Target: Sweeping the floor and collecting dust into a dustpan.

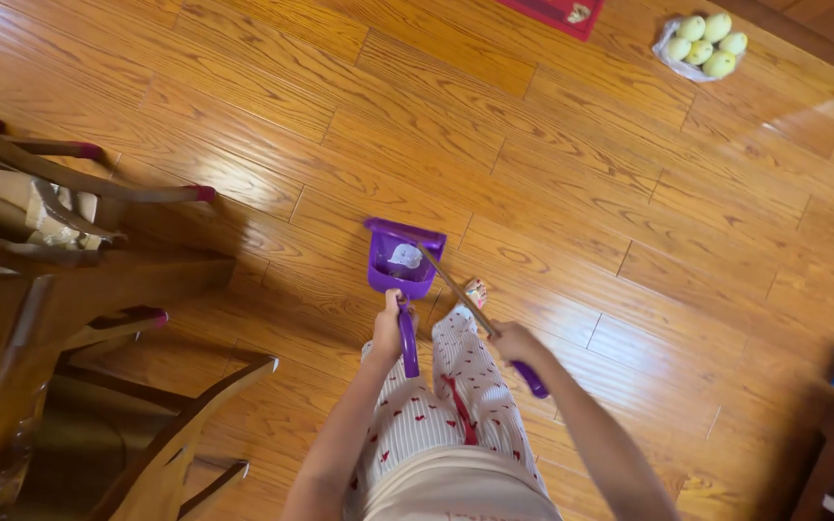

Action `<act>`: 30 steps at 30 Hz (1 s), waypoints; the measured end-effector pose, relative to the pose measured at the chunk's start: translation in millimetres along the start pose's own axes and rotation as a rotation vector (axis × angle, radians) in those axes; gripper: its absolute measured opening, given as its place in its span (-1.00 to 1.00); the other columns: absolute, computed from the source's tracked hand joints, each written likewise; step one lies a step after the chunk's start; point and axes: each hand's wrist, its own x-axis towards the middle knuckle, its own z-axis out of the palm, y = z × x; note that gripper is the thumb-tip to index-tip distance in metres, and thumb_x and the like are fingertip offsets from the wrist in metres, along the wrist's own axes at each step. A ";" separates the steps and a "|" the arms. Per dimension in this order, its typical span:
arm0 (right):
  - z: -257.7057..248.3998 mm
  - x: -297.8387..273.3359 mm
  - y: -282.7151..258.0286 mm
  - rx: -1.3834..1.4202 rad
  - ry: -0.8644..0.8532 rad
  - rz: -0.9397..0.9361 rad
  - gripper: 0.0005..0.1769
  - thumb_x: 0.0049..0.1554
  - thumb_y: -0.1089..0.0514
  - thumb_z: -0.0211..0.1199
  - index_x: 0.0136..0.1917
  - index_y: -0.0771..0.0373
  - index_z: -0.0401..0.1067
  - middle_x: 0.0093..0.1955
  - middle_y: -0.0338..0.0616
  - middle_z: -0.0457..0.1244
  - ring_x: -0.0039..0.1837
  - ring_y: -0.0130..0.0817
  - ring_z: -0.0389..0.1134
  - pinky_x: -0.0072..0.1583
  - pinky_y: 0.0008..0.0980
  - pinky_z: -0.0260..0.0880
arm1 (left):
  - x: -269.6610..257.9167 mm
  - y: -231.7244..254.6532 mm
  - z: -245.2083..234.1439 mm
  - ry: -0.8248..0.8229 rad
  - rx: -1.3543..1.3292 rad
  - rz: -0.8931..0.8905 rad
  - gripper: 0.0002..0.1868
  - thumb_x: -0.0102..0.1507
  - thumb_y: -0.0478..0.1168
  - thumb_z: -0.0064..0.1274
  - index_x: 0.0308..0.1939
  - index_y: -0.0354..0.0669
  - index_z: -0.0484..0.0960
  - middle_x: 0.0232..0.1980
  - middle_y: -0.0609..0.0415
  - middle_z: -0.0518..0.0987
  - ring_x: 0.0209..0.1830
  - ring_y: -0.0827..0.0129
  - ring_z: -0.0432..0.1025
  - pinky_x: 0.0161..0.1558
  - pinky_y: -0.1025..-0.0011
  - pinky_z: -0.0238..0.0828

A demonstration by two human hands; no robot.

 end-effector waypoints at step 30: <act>39.9 -23.9 -106.5 0.120 0.048 -0.045 -0.42 0.22 0.11 0.12 0.51 -0.09 0.25 -0.40 -0.05 0.26 -0.46 -0.31 0.29 -0.35 -0.26 0.37 | 1.4 -35.5 -114.3 -0.048 0.297 0.127 -0.65 0.62 -0.01 -0.17 0.03 -0.24 0.51 -0.29 -0.04 0.63 -0.38 0.35 0.44 -0.26 0.36 0.42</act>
